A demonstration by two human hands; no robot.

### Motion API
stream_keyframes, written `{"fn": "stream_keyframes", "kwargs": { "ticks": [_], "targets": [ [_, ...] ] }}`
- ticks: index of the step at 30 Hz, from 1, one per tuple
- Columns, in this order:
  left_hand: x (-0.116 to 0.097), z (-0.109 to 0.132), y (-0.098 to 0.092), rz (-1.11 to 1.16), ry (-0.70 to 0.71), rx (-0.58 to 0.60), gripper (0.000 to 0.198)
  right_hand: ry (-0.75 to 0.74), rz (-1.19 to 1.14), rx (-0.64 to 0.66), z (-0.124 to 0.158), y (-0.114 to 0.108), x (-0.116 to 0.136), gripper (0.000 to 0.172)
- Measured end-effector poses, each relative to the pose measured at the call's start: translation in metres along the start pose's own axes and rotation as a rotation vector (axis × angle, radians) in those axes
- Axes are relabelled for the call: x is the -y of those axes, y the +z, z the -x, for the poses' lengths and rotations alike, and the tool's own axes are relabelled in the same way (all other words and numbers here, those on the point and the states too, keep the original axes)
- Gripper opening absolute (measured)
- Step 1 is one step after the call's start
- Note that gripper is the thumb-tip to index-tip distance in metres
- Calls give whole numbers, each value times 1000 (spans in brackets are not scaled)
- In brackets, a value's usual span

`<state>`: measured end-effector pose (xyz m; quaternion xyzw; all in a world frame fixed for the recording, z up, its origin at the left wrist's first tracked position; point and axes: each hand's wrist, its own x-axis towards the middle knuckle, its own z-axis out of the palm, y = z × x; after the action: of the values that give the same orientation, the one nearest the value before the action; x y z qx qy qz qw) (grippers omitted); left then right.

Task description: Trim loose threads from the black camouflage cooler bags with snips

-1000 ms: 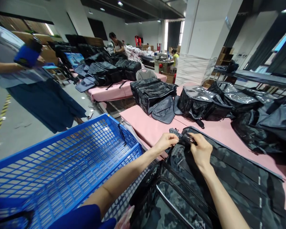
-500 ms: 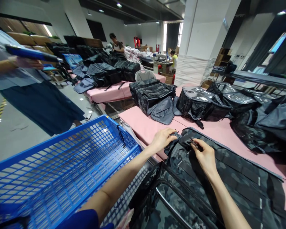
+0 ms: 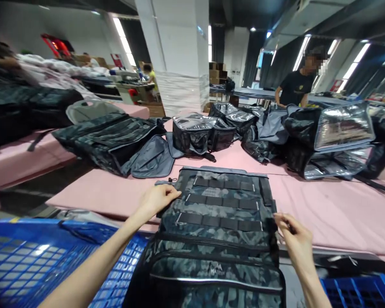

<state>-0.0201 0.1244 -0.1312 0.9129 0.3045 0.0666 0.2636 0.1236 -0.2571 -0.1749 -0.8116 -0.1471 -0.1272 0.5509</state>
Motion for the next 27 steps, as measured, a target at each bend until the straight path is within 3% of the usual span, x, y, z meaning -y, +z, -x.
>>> {"fn": "stream_keyframes", "kwargs": {
  "ticks": [3,5,9,12,14,19,23,27],
  "targets": [
    [-26,10,6,-292,2,-235,25,79,24,-117,-3,-27,-34,35],
    [-54,12,16,-299,181,-309,21,6,33,-100,-7,-29,-43,32],
    [-125,7,62,-93,627,-35,18,-201,6,36,-18,-6,-37,28],
    [-170,-1,104,-94,755,-14,21,-268,10,102,-30,11,-33,25],
    [-190,-9,120,-143,809,-10,23,-281,34,92,-36,15,-35,26],
    [-206,-19,125,-364,953,89,18,-309,114,67,-41,10,-44,34],
    [-199,-10,127,-503,1050,-6,16,-359,226,-5,-36,8,-40,41],
    [-188,-5,134,-380,966,-88,13,-524,397,-67,-31,13,-28,37]
  ]
}}
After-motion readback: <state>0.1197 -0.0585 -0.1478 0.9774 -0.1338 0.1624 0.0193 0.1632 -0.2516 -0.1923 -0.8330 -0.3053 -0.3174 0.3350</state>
